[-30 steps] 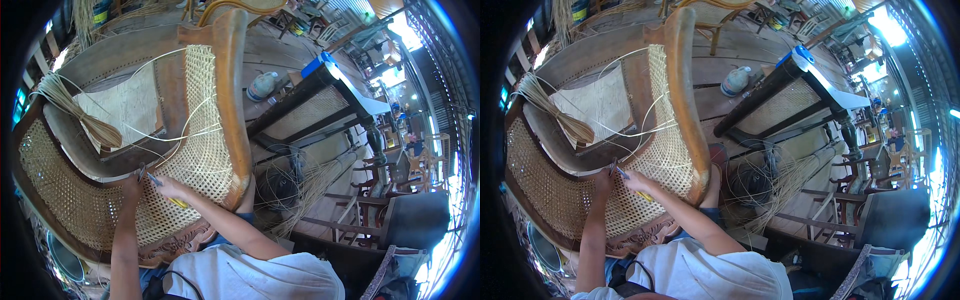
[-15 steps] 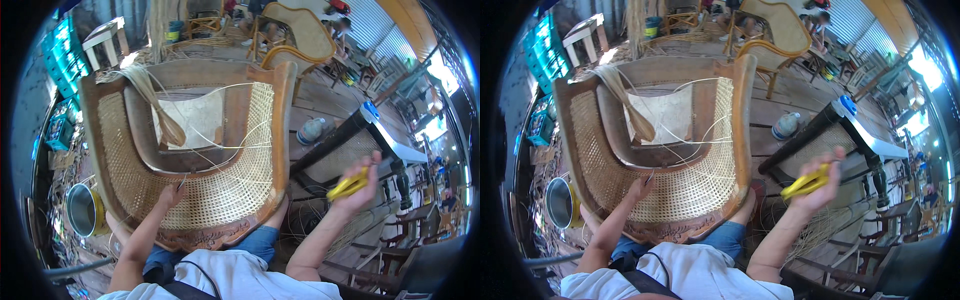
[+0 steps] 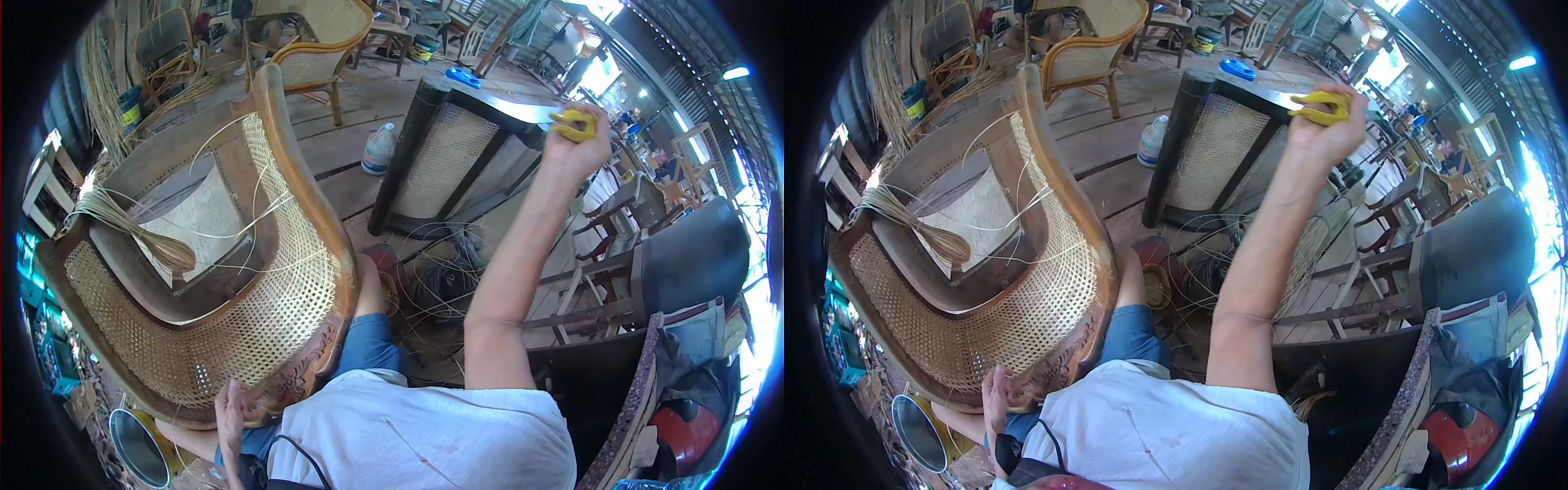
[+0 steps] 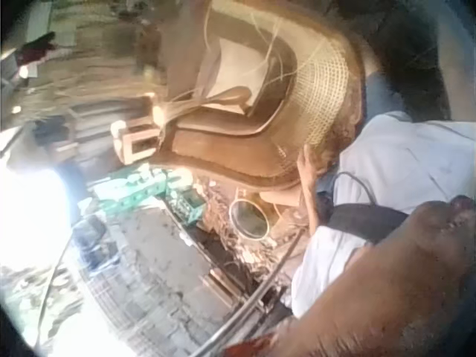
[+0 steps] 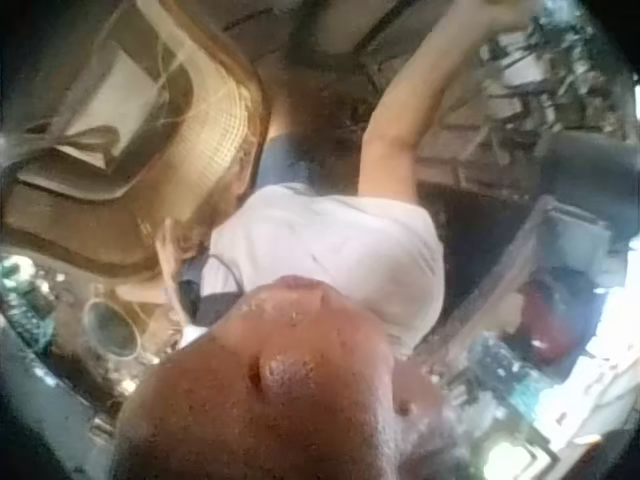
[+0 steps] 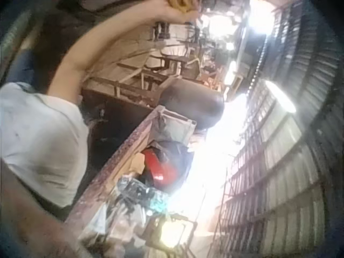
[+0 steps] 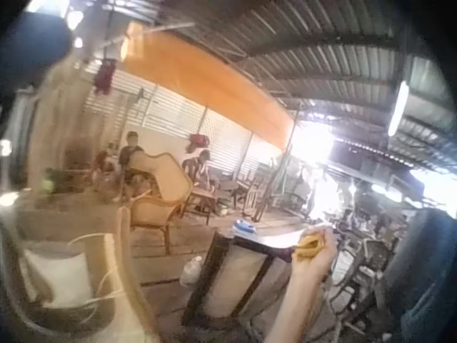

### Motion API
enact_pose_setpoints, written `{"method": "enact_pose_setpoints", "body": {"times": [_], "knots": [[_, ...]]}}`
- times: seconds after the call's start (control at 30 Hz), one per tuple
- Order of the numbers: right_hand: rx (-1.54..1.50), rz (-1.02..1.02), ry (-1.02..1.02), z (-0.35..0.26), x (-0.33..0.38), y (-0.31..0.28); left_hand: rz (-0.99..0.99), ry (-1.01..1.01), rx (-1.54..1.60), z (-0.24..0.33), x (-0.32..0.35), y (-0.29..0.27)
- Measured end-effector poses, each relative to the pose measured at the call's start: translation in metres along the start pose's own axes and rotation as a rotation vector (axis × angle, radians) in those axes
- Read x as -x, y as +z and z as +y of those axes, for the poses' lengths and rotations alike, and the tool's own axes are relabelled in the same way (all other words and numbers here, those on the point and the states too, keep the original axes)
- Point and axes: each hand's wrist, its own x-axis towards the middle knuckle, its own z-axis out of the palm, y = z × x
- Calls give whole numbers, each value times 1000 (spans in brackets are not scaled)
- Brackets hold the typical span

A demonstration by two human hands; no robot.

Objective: Weaving and trimming rattan cane on a wooden chair frame.

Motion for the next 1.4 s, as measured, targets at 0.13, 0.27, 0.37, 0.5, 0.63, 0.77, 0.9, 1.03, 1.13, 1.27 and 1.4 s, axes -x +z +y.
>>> {"method": "enact_pose_setpoints", "body": {"times": [0.13,0.27,0.37,0.5,0.63,0.77,0.9,1.03,1.13,1.27,1.4], "knots": [[74,-41,133,-1,43,-4,-27,-37,91,-8,0,25],[252,-70,395,23,132,8,29,-17,17,8,-4,28],[164,-81,84,0,93,-4,56,-19,30,10,0,17],[11,91,-195,-32,5,-27,112,-52,-27,30,17,11],[119,43,226,17,46,-7,118,-38,-82,47,32,6],[467,-419,973,52,199,-10,58,115,-66,61,15,-12],[652,-823,1837,101,403,-27,552,188,-212,47,52,-78],[342,-1117,2083,123,516,-25,708,-151,-594,45,69,-106],[314,-1492,1709,143,582,-31,705,28,-1086,29,63,-98],[270,-1477,2084,147,606,4,698,-69,-1209,14,60,-98],[173,-1429,2159,152,631,21,677,122,-1369,-3,53,-108]]}}
